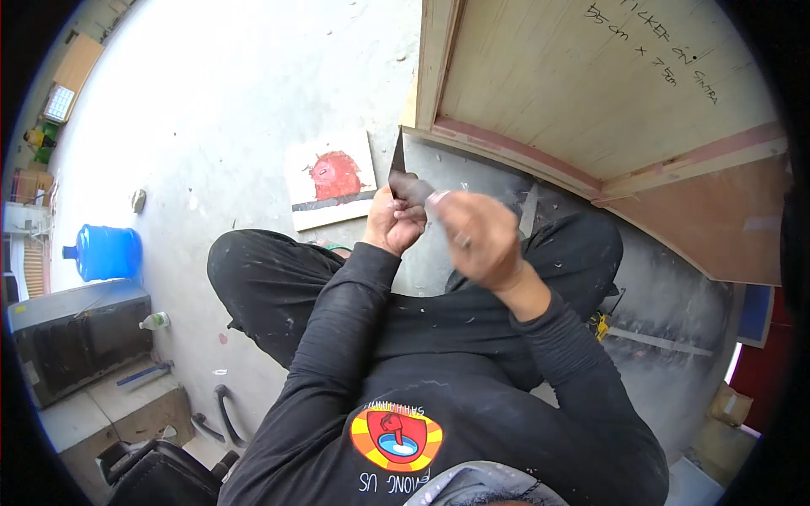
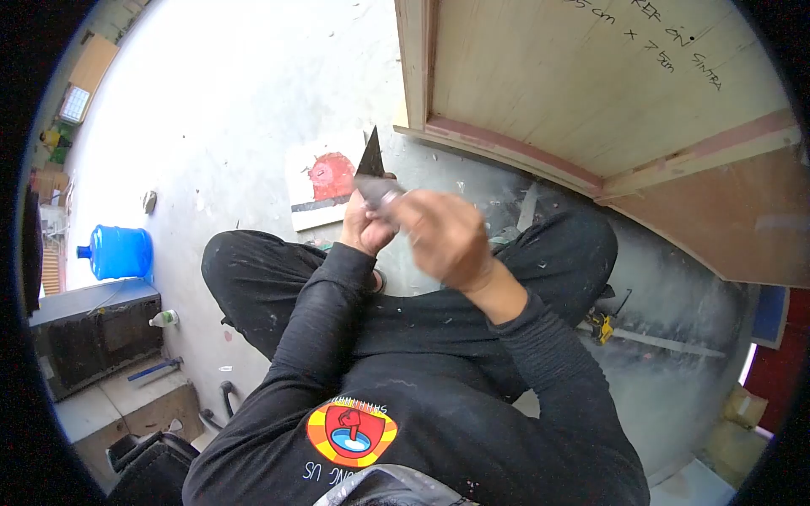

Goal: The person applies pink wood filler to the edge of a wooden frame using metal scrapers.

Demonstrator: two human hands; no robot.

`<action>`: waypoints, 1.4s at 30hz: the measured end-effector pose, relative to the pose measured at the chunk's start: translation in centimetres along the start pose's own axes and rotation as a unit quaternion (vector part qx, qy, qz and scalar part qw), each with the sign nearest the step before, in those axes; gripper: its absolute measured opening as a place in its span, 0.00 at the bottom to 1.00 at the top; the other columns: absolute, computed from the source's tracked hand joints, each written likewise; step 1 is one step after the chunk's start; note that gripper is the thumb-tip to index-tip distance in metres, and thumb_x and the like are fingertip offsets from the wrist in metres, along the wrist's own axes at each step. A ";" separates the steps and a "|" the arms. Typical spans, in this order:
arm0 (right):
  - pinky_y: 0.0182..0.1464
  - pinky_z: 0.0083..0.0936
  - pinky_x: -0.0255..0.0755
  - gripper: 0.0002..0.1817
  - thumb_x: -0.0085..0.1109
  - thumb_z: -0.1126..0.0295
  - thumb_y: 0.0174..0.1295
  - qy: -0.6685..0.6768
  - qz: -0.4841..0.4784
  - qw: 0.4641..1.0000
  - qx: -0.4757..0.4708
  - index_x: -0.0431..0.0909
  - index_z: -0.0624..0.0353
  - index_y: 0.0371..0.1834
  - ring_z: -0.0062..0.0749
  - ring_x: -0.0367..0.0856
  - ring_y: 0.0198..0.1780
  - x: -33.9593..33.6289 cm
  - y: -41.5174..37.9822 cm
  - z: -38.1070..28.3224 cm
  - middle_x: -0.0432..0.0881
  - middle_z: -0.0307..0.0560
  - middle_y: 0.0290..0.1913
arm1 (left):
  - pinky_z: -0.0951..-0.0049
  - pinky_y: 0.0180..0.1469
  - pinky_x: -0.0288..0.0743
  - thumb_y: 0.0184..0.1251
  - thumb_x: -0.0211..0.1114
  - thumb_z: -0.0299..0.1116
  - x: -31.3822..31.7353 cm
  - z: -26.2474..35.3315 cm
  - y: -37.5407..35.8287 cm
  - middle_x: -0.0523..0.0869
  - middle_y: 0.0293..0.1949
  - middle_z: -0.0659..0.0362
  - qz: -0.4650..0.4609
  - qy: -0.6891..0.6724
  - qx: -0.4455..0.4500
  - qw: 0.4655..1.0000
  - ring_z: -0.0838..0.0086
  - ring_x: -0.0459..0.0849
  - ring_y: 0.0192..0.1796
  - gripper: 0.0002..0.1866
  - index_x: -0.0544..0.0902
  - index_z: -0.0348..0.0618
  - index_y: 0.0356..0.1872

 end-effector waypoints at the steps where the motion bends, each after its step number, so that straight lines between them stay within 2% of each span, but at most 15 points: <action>1: 0.37 0.35 0.81 0.18 0.65 0.75 0.58 0.002 0.001 1.000 0.001 0.81 0.55 0.54 0.42 0.86 0.36 0.4 0.3 -0.6 0.85 0.51 0.42 | 0.66 0.40 0.85 0.74 0.53 0.34 -1.6 0.0 -1.0 0.85 0.31 0.56 0.188 0.265 0.159 0.932 0.67 0.85 0.34 0.11 0.81 0.38 0.43; 2: 0.38 0.35 0.79 0.22 0.64 0.78 0.55 0.025 -0.002 0.999 -0.029 0.81 0.56 0.55 0.44 0.86 0.37 0.6 0.8 -1.5 0.85 0.51 0.42 | 0.53 0.54 0.82 0.74 0.56 0.41 -1.9 -0.2 -1.7 0.87 0.38 0.49 0.145 0.031 0.081 0.986 0.56 0.87 0.43 0.15 0.82 0.38 0.43; 4: 0.38 0.35 0.78 0.25 0.63 0.82 0.51 0.049 -0.004 0.997 -0.057 0.82 0.56 0.56 0.45 0.85 0.38 1.2 0.8 -1.7 0.85 0.51 0.42 | 0.66 0.37 0.84 0.75 0.57 0.44 3.2 -2.9 -1.9 0.85 0.29 0.56 0.318 0.155 0.156 0.922 0.65 0.86 0.31 0.15 0.81 0.42 0.39; 6: 0.38 0.36 0.77 0.27 0.62 0.81 0.50 -0.017 -0.020 1.000 -0.014 0.82 0.55 0.57 0.43 0.85 0.38 2.6 -0.3 0.3 0.85 0.50 0.42 | 0.79 0.18 0.70 0.77 0.56 0.48 -0.1 -2.0 -2.1 0.78 0.19 0.63 0.147 0.064 -0.051 0.986 0.76 0.76 0.17 0.16 0.80 0.46 0.37; 7: 0.38 0.35 0.77 0.25 0.61 0.80 0.51 -0.046 -0.028 0.998 0.017 0.83 0.55 0.57 0.42 0.85 0.36 2.8 -0.5 1.5 0.85 0.50 0.41 | 0.84 0.10 0.51 0.79 0.54 0.49 1.9 -3.0 -2.0 0.68 0.12 0.68 0.282 0.095 -0.012 0.955 0.83 0.63 0.10 0.17 0.76 0.50 0.32; 11: 0.44 0.34 0.77 0.16 0.56 0.77 0.66 -0.063 -0.125 0.950 0.280 0.82 0.58 0.56 0.44 0.85 0.40 2.7 -2.8 7.1 0.85 0.49 0.41 | 0.79 0.11 0.54 0.80 0.51 0.55 2.9 -2.6 -1.9 0.60 0.11 0.69 0.210 0.224 -0.021 0.951 0.82 0.58 0.10 0.21 0.73 0.51 0.31; 13: 0.45 0.34 0.80 0.13 0.54 0.74 0.72 0.081 0.004 0.891 0.447 0.80 0.57 0.56 0.41 0.86 0.39 1.5 -3.7 8.5 0.86 0.49 0.46 | 0.77 0.15 0.64 0.80 0.50 0.56 3.4 -0.1 -1.8 0.76 0.21 0.64 0.262 0.352 0.114 0.891 0.78 0.73 0.18 0.21 0.77 0.49 0.40; 14: 0.45 0.34 0.80 0.13 0.54 0.74 0.72 0.078 0.002 0.891 0.448 0.80 0.57 0.56 0.41 0.86 0.39 1.2 -3.8 8.6 0.86 0.49 0.46 | 0.76 0.17 0.71 0.80 0.50 0.57 3.6 1.2 -2.1 0.83 0.28 0.61 0.348 0.445 0.205 0.800 0.76 0.81 0.23 0.22 0.78 0.48 0.45; 17: 0.47 0.26 0.78 0.16 0.56 0.73 0.71 0.515 0.165 0.643 0.543 0.75 0.63 0.60 0.26 0.84 0.45 0.1 -2.7 7.7 0.84 0.39 0.46 | 0.60 0.42 0.90 0.79 0.55 0.50 6.2 1.3 -2.6 0.86 0.50 0.52 0.331 0.465 0.263 0.778 0.65 0.90 0.45 0.23 0.72 0.40 0.61; 24: 0.36 0.19 0.73 0.13 0.56 0.70 0.71 0.621 0.047 0.508 0.595 0.76 0.60 0.56 0.18 0.80 0.38 1.8 -4.8 6.4 0.83 0.35 0.44 | 0.64 0.48 0.89 0.74 0.63 0.27 4.3 -0.3 -0.8 0.83 0.53 0.54 0.210 0.500 0.325 0.775 0.68 0.88 0.49 0.18 0.71 0.38 0.60; 30: 0.49 0.25 0.77 0.15 0.59 0.73 0.70 0.330 0.056 0.675 0.658 0.76 0.65 0.58 0.23 0.81 0.46 2.0 -5.2 8.4 0.83 0.44 0.49 | 0.67 0.57 0.82 0.72 0.62 0.22 4.8 -1.1 -1.2 0.83 0.54 0.54 0.184 0.481 0.305 0.802 0.70 0.85 0.53 0.20 0.70 0.38 0.63; 34: 0.58 0.27 0.72 0.15 0.62 0.74 0.69 0.184 0.194 0.842 0.468 0.75 0.67 0.56 0.33 0.79 0.51 0.0 -4.9 10.9 0.83 0.48 0.50 | 0.69 0.60 0.78 0.70 0.65 0.21 6.9 -0.7 -1.4 0.83 0.53 0.54 0.172 0.511 0.311 0.782 0.72 0.83 0.54 0.22 0.71 0.36 0.62; 36: 0.59 0.28 0.72 0.16 0.62 0.71 0.70 0.201 0.142 0.863 0.441 0.75 0.68 0.57 0.32 0.79 0.53 -1.8 -2.6 10.0 0.83 0.47 0.51 | 0.72 0.58 0.78 0.70 0.67 0.23 7.3 0.2 -1.9 0.83 0.51 0.55 0.184 0.664 0.322 0.649 0.75 0.82 0.53 0.21 0.71 0.35 0.61; 39: 0.57 0.28 0.72 0.19 0.63 0.70 0.69 0.206 0.035 0.923 0.324 0.74 0.66 0.60 0.34 0.81 0.52 -2.7 -0.5 8.7 0.85 0.50 0.50 | 0.75 0.53 0.78 0.70 0.68 0.24 7.8 0.2 -1.9 0.84 0.49 0.57 0.164 0.696 0.316 0.623 0.77 0.82 0.50 0.19 0.72 0.36 0.57; 42: 0.42 0.38 0.78 0.14 0.65 0.72 0.64 0.027 -0.069 0.959 0.272 0.75 0.58 0.51 0.59 0.85 0.43 -2.3 -0.8 8.2 0.85 0.59 0.40 | 0.75 0.54 0.77 0.70 0.68 0.24 8.1 0.0 -1.9 0.83 0.49 0.57 0.155 0.725 0.285 0.607 0.77 0.81 0.51 0.19 0.72 0.37 0.57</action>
Point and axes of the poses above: each hand's wrist, its own y-axis towards the middle knuckle, its own x-axis out of the palm, z = x × y, the point moved 3 cm from there along y, towards the middle knuckle
